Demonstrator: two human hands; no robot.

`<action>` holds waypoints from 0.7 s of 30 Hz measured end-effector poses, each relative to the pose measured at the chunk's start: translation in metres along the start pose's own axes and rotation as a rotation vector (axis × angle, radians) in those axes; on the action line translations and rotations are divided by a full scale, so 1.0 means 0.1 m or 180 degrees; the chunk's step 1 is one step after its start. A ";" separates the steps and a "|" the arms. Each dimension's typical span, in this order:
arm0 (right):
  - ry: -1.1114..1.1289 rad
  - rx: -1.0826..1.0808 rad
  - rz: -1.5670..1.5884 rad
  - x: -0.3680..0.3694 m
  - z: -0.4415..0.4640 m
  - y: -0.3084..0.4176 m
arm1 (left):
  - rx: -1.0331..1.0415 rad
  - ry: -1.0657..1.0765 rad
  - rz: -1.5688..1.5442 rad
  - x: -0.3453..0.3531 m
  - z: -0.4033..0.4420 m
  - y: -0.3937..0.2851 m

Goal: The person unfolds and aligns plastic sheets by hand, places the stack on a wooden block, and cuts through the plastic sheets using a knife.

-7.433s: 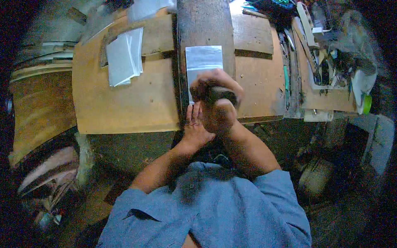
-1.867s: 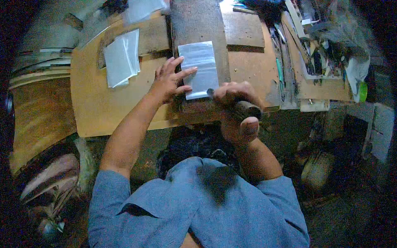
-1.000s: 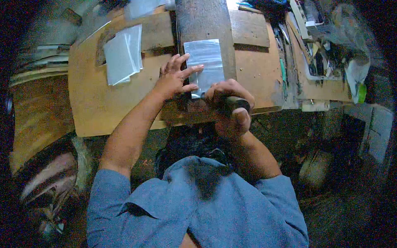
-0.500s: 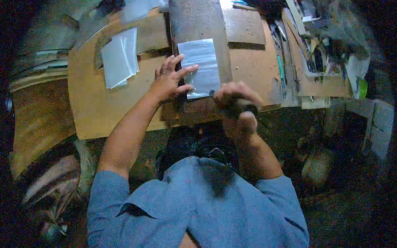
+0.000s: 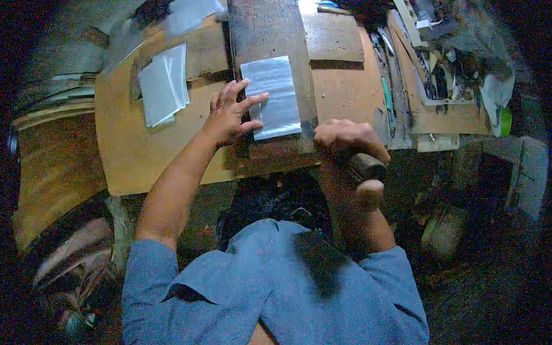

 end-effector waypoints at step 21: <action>0.0365 0.0824 -0.0406 0.29 -0.17 -0.55 | -0.0116 0.0014 -0.0099 -0.03 0.02 -0.02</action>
Point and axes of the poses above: each hand's wrist, its own z-axis towards the middle knuckle, its own x-axis out of the palm, y = z × x, the point moved 9 cm from there along z, towards the middle knuckle, and after that the axes turned 15 degrees about -x, right-handed, at the moved point
